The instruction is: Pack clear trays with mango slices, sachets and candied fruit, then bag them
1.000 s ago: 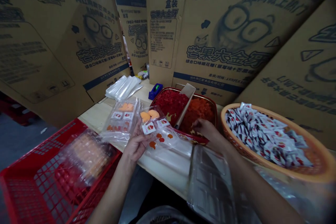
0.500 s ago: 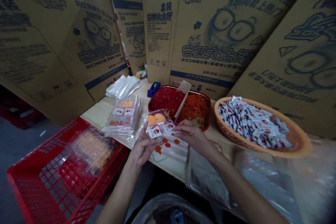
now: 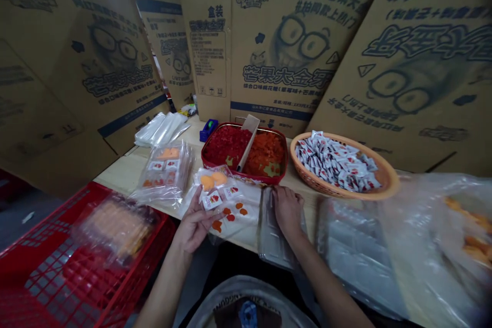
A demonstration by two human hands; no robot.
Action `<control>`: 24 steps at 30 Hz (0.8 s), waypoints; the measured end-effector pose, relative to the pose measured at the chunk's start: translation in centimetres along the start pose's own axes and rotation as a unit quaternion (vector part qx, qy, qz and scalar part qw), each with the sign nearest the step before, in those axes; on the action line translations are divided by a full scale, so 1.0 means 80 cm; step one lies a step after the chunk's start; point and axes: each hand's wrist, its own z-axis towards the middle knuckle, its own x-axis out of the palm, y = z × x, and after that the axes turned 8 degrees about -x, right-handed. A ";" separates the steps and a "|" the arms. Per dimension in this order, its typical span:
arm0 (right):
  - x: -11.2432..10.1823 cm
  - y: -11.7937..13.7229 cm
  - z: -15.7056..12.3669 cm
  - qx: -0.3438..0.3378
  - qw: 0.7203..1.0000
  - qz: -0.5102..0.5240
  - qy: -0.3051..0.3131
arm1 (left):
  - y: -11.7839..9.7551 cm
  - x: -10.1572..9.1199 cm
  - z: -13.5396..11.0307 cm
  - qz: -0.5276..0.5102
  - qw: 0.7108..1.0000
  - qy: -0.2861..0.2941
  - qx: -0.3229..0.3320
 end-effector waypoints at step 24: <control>0.009 -0.012 0.003 -0.006 0.996 0.048 -0.074 | 0.013 -0.006 -0.008 -0.008 1.000 0.008 -0.018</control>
